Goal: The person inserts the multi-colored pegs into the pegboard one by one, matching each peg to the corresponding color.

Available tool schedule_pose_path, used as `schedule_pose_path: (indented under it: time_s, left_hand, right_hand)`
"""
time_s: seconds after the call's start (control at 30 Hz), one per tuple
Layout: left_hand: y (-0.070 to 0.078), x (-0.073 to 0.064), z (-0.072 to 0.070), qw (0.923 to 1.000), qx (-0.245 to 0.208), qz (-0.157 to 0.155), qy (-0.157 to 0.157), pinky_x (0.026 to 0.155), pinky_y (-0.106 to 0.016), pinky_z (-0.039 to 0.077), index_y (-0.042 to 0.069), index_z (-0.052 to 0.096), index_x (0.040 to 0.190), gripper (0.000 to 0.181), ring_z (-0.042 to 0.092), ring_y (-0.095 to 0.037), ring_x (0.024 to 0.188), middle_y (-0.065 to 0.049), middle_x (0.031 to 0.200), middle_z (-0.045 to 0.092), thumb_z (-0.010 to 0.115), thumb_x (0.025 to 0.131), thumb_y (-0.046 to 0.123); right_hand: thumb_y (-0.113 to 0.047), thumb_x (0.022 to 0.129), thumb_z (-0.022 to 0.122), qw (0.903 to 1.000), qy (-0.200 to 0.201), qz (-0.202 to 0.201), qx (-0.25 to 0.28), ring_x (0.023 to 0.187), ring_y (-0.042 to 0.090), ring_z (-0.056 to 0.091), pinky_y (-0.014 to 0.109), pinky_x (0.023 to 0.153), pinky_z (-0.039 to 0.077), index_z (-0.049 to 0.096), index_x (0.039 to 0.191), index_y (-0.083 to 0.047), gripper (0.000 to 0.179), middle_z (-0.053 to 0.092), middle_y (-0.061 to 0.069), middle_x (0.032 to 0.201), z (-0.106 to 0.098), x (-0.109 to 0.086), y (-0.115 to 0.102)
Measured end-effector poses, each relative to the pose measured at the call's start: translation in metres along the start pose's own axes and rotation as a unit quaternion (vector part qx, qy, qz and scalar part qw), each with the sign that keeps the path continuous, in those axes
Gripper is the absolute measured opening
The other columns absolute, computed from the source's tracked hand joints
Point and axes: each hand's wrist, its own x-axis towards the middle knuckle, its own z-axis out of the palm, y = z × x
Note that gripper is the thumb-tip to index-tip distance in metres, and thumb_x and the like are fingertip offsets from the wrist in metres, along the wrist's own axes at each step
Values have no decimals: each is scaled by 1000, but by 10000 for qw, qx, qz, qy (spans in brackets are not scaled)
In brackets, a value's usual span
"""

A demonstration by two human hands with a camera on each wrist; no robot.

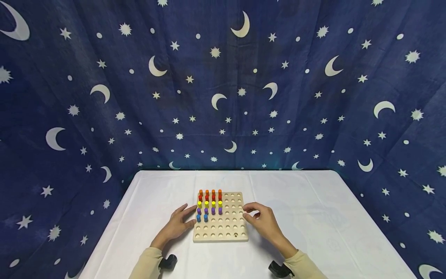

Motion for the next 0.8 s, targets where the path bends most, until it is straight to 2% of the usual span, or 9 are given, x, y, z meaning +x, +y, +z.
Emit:
schedule_pose_path:
  time_s: [0.13, 0.33, 0.6, 0.8]
  left_hand:
    - [1, -1, 0, 10000, -9, -14, -13, 112, -73, 20, 21, 56, 140, 55, 26, -50, 144, -22, 156, 34, 71, 88, 28]
    - [3, 0, 0, 10000, 4, -29, -29, 112, -73, 20, 21, 56, 140, 54, 25, -49, 145, -22, 156, 34, 71, 89, 28]
    - [2, 0, 0, 10000, 40, -81, -39, 112, -73, 20, 22, 55, 140, 55, 25, -49, 145, -22, 156, 33, 71, 88, 28]
    - [2, 0, 0, 9999, 51, -96, -54, 112, -73, 20, 22, 55, 141, 55, 25, -49, 145, -22, 156, 33, 71, 89, 29]
  right_hand:
    - [-6, 79, 79, 9997, 136, 114, -192, 83, 9, 64, 22, 66, 52, 73, 94, -23, 23, 71, -9, 90, -5, -5, 16]
    - [-6, 78, 80, 9985, 288, 261, -386, 78, 19, 65, 21, 62, 50, 75, 95, -21, 23, 71, -4, 90, -16, -12, 37]
    - [-12, 78, 81, 9960, -25, 638, -617, 96, 17, 67, 35, 86, 53, 75, 102, -22, 26, 74, -7, 101, -31, -17, 54]
    - [-16, 78, 82, 9928, -196, 859, -809, 96, 19, 66, 37, 85, 52, 75, 104, -20, 27, 74, -3, 103, -41, -19, 64]
